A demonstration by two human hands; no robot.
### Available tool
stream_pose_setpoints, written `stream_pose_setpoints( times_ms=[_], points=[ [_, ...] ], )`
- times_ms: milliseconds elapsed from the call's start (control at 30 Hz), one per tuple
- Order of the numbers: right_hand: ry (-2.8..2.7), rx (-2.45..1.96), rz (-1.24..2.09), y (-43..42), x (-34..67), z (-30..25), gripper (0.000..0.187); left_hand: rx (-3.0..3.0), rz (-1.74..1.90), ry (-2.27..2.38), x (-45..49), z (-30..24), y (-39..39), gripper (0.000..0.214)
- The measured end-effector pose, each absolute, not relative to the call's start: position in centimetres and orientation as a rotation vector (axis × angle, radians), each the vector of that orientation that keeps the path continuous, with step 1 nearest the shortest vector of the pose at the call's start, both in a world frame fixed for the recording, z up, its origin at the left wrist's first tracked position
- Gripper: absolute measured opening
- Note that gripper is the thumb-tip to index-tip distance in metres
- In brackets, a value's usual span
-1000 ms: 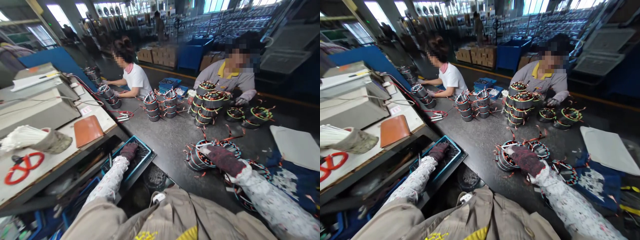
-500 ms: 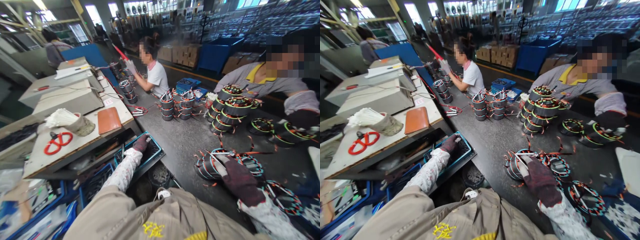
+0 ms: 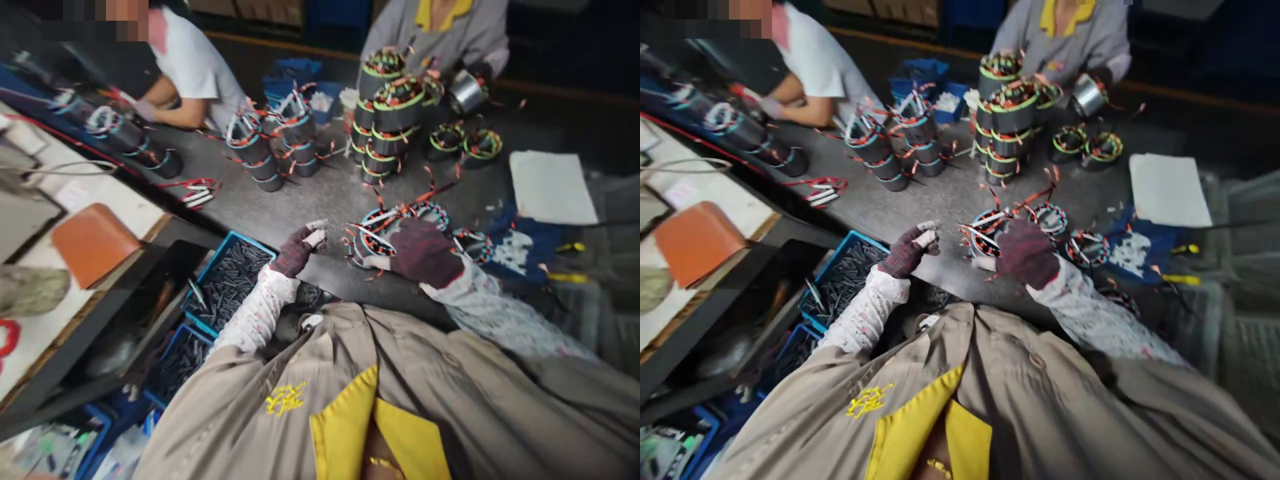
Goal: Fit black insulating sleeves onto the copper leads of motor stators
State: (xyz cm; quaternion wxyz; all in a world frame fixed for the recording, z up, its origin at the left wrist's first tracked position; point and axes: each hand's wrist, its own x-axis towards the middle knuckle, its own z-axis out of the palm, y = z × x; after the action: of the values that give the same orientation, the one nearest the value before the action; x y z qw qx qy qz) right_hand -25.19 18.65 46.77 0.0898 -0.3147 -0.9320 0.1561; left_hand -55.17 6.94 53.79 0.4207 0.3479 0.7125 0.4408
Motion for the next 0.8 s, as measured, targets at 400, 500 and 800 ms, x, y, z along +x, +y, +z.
stream_pose_setpoints(
  times_ms=[400,500,800],
  points=[
    [-2.973,-0.843,0.811,19.6,-28.2,49.2,0.062,1.436,0.751,1.790,-54.3,54.0,11.3,0.070],
    [-2.978,-0.817,0.824,19.7,-28.2,49.3,0.063,1.802,0.458,1.800,-54.2,55.2,13.1,0.043],
    [-2.974,-0.726,0.719,20.0,-28.2,48.3,0.062,1.819,0.503,1.772,-54.8,55.7,11.6,0.051]
  ],
)
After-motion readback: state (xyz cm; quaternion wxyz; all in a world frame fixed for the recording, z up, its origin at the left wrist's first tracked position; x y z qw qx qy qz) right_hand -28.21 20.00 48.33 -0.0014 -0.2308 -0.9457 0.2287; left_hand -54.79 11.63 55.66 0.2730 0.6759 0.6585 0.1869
